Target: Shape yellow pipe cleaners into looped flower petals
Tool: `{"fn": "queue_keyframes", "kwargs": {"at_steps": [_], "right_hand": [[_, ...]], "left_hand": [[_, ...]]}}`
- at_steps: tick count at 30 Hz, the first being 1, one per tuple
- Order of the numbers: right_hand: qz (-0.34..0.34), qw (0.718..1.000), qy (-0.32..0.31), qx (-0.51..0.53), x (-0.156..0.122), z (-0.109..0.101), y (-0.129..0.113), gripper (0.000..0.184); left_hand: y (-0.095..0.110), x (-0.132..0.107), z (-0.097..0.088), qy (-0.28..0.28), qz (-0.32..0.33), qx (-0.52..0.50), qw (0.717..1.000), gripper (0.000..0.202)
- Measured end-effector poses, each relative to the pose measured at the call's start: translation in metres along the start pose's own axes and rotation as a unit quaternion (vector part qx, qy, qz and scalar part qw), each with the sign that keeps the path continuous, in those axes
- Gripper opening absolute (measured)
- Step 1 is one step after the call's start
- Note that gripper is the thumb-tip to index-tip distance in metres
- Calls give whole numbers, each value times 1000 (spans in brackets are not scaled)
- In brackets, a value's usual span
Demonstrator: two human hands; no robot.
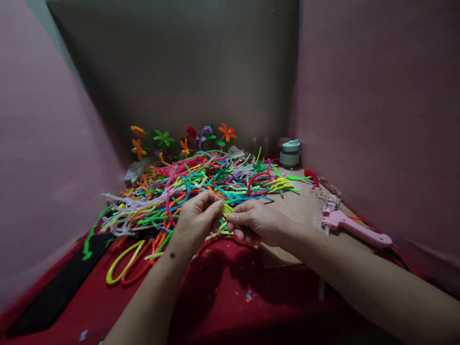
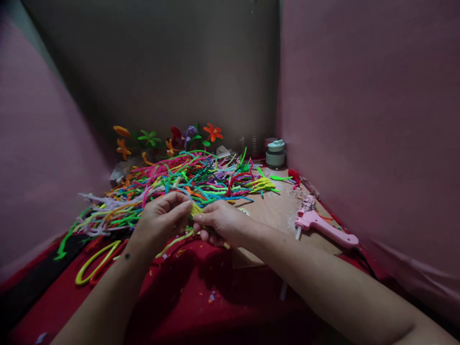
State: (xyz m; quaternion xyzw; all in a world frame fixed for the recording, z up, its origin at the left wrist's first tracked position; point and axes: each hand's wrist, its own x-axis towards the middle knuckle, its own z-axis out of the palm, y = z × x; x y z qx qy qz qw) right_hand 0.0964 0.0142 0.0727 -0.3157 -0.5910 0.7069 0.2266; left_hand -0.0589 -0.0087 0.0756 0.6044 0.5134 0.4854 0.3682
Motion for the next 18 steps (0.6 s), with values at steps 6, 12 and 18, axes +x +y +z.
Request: {"fn": "queue_keyframes", "kwargs": {"at_steps": [6, 12, 18], "right_hand": [[-16, 999, -24, 21, -1, 0, 1, 22], [-38, 989, -40, 137, 7, -3, 9, 20], [22, 987, -31, 158, 10, -5, 13, 10]], "left_hand": [[4, 2, -5, -79, -63, -73, 992, 20], [8, 0, -4, -25, -65, -63, 996, 20], [4, -2, -1, 27, 25, 56, 998, 14]]}}
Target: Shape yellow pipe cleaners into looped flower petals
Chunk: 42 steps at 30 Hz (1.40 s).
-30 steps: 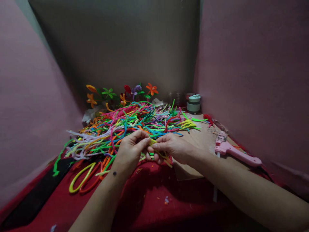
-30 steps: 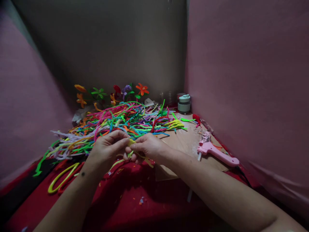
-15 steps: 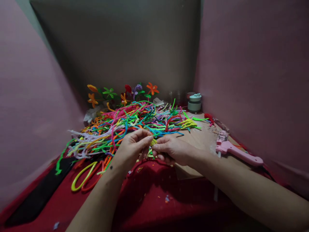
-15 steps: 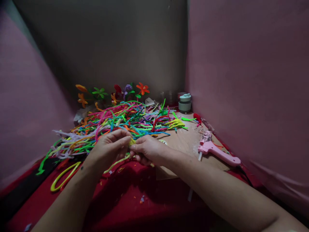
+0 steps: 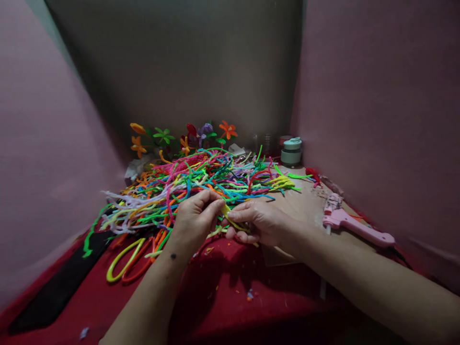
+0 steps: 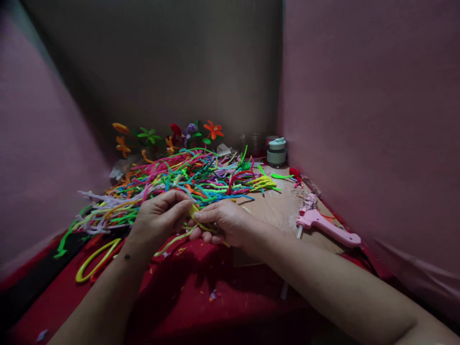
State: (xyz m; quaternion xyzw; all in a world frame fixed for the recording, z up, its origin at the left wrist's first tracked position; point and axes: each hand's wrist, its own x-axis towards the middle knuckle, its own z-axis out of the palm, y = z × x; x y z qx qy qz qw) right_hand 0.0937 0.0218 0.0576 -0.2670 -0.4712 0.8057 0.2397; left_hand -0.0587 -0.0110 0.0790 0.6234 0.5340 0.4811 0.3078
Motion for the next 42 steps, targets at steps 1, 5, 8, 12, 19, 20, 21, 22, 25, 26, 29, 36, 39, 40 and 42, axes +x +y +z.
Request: {"fn": "queue_keyframes", "kwargs": {"at_steps": [1, 5, 8, 12, 19, 20, 21, 22, 25, 26, 29, 36, 39, 40, 42], "right_hand": [[3, 1000, 4, -2, 0, 1, 0, 10], [-17, 997, 43, -59, -5, 8, -4, 15], [-62, 986, 85, -130, -9, 15, -7, 23], [-77, 979, 98, -159, -13, 19, -11, 23], [-103, 986, 54, -122, -9, 14, -7, 23], [-105, 986, 53, -117, -8, 13, -6, 23], [-105, 985, 57, -122, -7, 13, -5, 23], [-104, 983, 66, -138, -6, 13, -4, 23], [-127, 956, 117, -237, -4, 14, 0, 26], [-145, 942, 137, -271, -4, 14, 0, 26], [-163, 929, 157, -292, -5, 15, 1, 25], [-89, 996, -25, 12, -1, 6, 2, 25], [-54, 997, -28, 49, 2, 2, 5, 18], [-43, 997, -23, 57, 2, 2, 5, 17], [-23, 998, -7, 59, 2, 2, 3, 15]], "left_hand": [[-1, 0, 0, 12, 25, 35, 999, 14], [-2, -2, 2, 57, 70, 126, 988, 14], [-1, -1, 4, 32, -2, 6, 999, 15], [0, 1, 3, -81, -103, -192, 973, 20], [4, 0, 5, -47, -120, -162, 978, 28], [5, 0, 7, -29, -119, -154, 980, 27], [5, -1, 9, -8, -114, -141, 983, 28], [5, -1, 11, 13, -108, -126, 986, 29], [1, -3, 16, 60, -95, -103, 988, 29], [-1, -3, 18, 63, -97, -110, 987, 28], [-2, -2, 18, 49, -108, -154, 981, 28], [4, 1, 9, 1, -130, -201, 971, 25], [2, 1, 8, -15, -119, -188, 975, 23], [1, 1, 9, -15, -116, -184, 976, 23], [0, 0, 10, -10, -110, -168, 980, 22]]}}
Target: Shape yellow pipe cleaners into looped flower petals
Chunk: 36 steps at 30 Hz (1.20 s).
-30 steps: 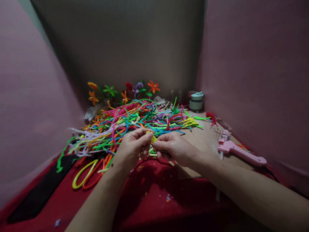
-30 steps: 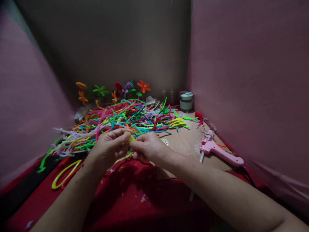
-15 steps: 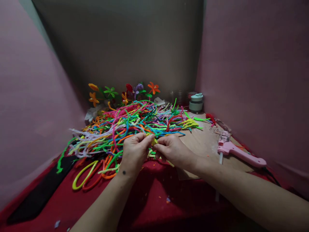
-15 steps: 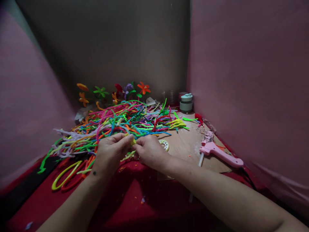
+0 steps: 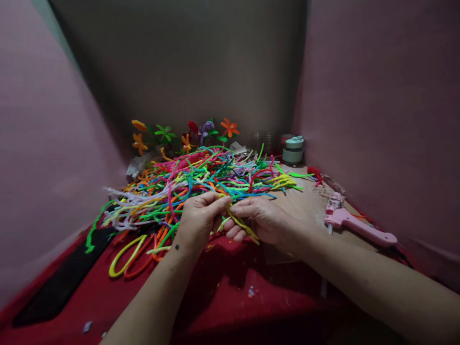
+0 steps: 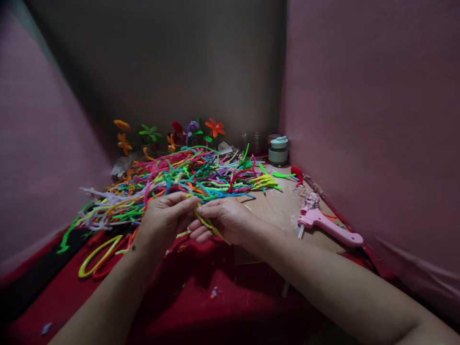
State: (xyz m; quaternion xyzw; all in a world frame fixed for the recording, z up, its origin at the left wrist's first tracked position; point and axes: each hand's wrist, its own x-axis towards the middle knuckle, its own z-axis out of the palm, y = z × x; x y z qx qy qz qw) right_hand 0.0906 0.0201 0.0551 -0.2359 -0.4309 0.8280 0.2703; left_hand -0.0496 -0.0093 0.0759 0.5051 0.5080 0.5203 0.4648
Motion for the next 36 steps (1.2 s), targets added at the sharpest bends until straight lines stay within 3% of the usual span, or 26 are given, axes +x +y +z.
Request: {"fn": "queue_keyframes", "kwargs": {"at_steps": [6, 10, 20, 24, 31, 33, 36], "right_hand": [[-17, 998, 25, -54, -1, 1, -3, 8], [-46, 993, 47, -101, -2, 3, -3, 14], [-117, 962, 113, -219, -7, 8, -6, 15], [-117, 965, 121, -201, -3, 2, -3, 12], [-46, 990, 47, -128, -7, 3, -12, 17], [-36, 987, 51, -150, -8, 2, -13, 16], [-71, 973, 69, -210, -5, -1, -11, 17]], "left_hand": [[-1, -2, 3, 28, 34, 73, 996, 24], [-1, -3, 5, 25, 42, 58, 997, 21], [-5, 0, 5, 45, 61, 108, 991, 23], [-7, 1, 5, 21, 63, 100, 993, 22], [-2, 4, -5, -89, 15, -4, 996, 20], [-1, 4, -7, -84, 19, 38, 996, 20], [-5, 4, -3, -12, 71, 175, 982, 20]]}}
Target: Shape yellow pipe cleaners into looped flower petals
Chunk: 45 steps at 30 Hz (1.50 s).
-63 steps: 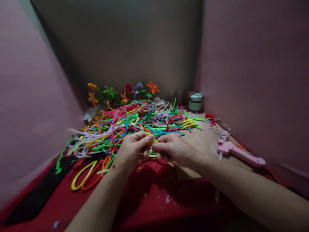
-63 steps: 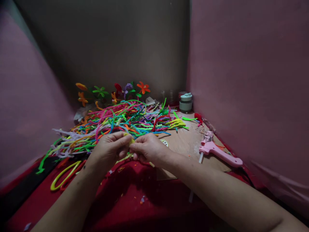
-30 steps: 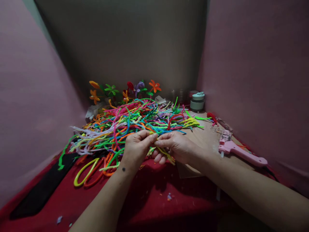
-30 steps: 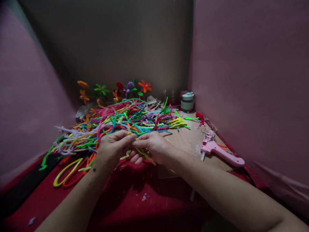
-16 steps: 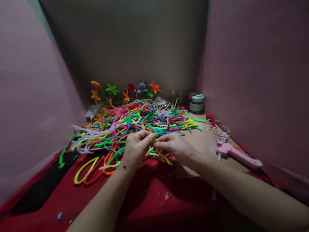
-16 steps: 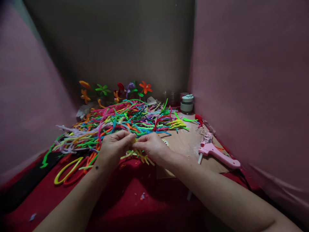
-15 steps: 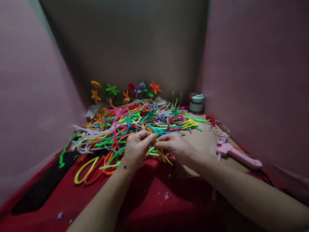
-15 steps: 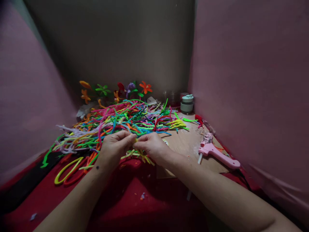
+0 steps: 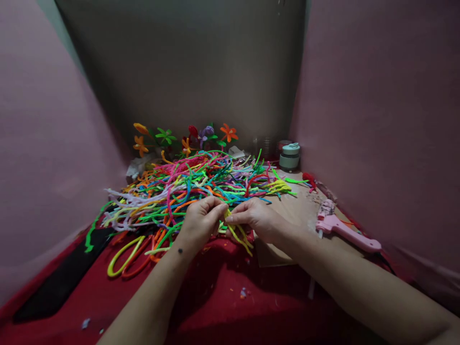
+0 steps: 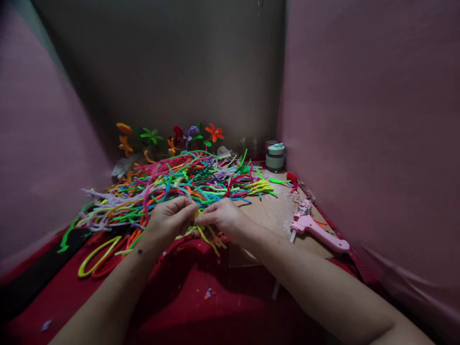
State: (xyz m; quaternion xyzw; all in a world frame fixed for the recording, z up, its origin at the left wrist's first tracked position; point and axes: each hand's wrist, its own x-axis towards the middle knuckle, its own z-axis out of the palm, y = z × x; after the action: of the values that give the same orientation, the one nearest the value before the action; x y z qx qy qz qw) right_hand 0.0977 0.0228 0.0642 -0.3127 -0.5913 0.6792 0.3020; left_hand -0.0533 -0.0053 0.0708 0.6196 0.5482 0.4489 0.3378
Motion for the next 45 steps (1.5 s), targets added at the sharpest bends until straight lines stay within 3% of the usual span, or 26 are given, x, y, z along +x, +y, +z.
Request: {"fn": "queue_keyframes", "kwargs": {"at_steps": [3, 6, 11, 12, 14, 16, 18, 20, 22, 26, 30, 35, 39, 45], "right_hand": [[-21, 998, 30, -43, 3, 0, 5, 21], [-22, 997, 60, -41, 3, 2, 6, 21], [-7, 993, 102, 66, 2, 4, -1, 11], [-8, 989, 105, 100, 3, 4, -2, 12], [-16, 981, 110, 162, 5, 1, -5, 13], [-22, 969, 120, 213, 7, -2, -10, 12], [-19, 958, 140, 248, 10, -4, -14, 12], [-11, 954, 148, 262, 12, -5, -17, 14], [-2, 952, 145, 268, 14, -6, -17, 16], [-2, 955, 135, 264, 15, -7, -11, 13], [-26, 961, 118, 249, 13, -8, -7, 12], [-21, 973, 116, 197, 8, -8, -7, 13], [-22, 980, 114, 163, 8, -10, -1, 16], [-62, 985, 145, 66, 9, -13, 7, 20]], "left_hand": [[-5, -1, 8, 94, 93, 159, 978, 19], [-7, -2, 13, 136, 135, 210, 959, 18], [-3, 0, 10, 83, 38, -9, 996, 15], [-3, 1, 9, 78, 46, -40, 995, 12], [-5, 1, 7, 67, 123, -33, 990, 10], [-10, 1, 6, 46, 244, 48, 967, 14], [-16, 0, 8, 40, 355, 152, 922, 19], [-21, -1, 10, 44, 415, 239, 877, 21], [-23, -3, 11, 49, 438, 289, 850, 19], [-19, -6, 11, 37, 438, 297, 848, 17], [-9, -7, 10, 5, 399, 178, 900, 13], [3, -9, 7, -20, 274, 103, 956, 14], [2, -7, 9, 3, 262, 139, 955, 10], [-5, -6, 12, 36, 284, 268, 920, 10]]}}
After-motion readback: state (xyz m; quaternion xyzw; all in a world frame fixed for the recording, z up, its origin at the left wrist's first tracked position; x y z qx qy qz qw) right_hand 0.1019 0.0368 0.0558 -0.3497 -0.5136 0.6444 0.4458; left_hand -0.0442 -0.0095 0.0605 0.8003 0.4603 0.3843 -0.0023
